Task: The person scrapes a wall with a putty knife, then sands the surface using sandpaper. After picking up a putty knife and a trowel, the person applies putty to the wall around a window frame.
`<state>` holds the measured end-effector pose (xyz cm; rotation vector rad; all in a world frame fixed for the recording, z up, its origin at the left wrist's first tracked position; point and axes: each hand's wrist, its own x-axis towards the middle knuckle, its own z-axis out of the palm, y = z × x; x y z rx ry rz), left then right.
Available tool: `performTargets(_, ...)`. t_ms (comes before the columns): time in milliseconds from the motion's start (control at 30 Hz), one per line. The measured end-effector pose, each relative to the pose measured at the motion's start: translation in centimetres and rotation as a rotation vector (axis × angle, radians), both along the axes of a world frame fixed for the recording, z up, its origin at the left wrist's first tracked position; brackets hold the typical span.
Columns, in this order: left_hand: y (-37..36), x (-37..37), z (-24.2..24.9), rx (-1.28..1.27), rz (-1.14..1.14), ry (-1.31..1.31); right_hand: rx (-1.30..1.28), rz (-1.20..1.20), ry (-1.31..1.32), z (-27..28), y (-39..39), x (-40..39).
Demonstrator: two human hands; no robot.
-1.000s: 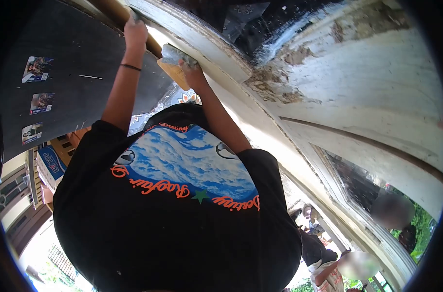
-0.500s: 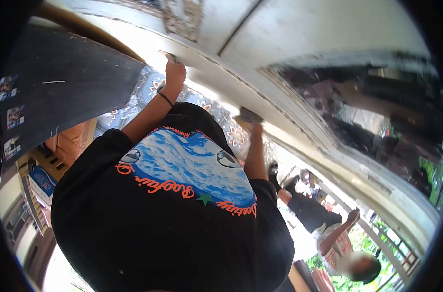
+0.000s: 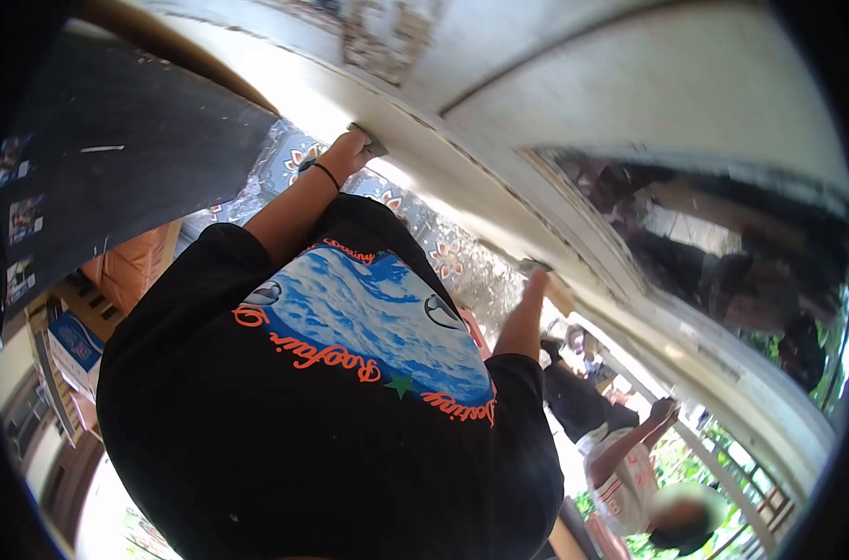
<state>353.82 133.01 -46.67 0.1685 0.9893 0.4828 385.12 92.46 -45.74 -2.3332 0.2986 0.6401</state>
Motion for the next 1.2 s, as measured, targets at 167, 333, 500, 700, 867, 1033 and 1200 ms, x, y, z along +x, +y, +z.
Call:
performTargets(167,6.4,-4.5,4.6,0.285,0.092,0.092,0.217,0.295,0.287,-3.0,12.1,-9.2)
performTargets(333,15.3,-8.9,12.4,0.484,0.501,0.481,0.74,1.67,-0.627,-7.2,28.7,-16.2)
performTargets(500,14.9,-10.1,23.8,1.185,0.568,0.577,0.62,1.52,-0.463,4.2,37.9,-24.3)
performTargets(700,10.2,-6.6,22.9,1.28,0.441,1.188,0.86,1.391,-0.488,8.9,39.1,-25.8)
performTargets(867,6.2,-5.1,18.6,0.872,0.229,0.883,0.408,1.497,-0.549,-0.8,31.6,-21.8)
performTargets(1033,2.8,-3.6,9.4,0.701,0.232,0.672,0.075,1.478,-0.656,-9.3,16.0,-12.7)
performTargets(1200,-0.9,-2.3,5.4,0.403,0.108,0.447,-0.499,1.252,-0.541,-4.8,1.9,-3.6)
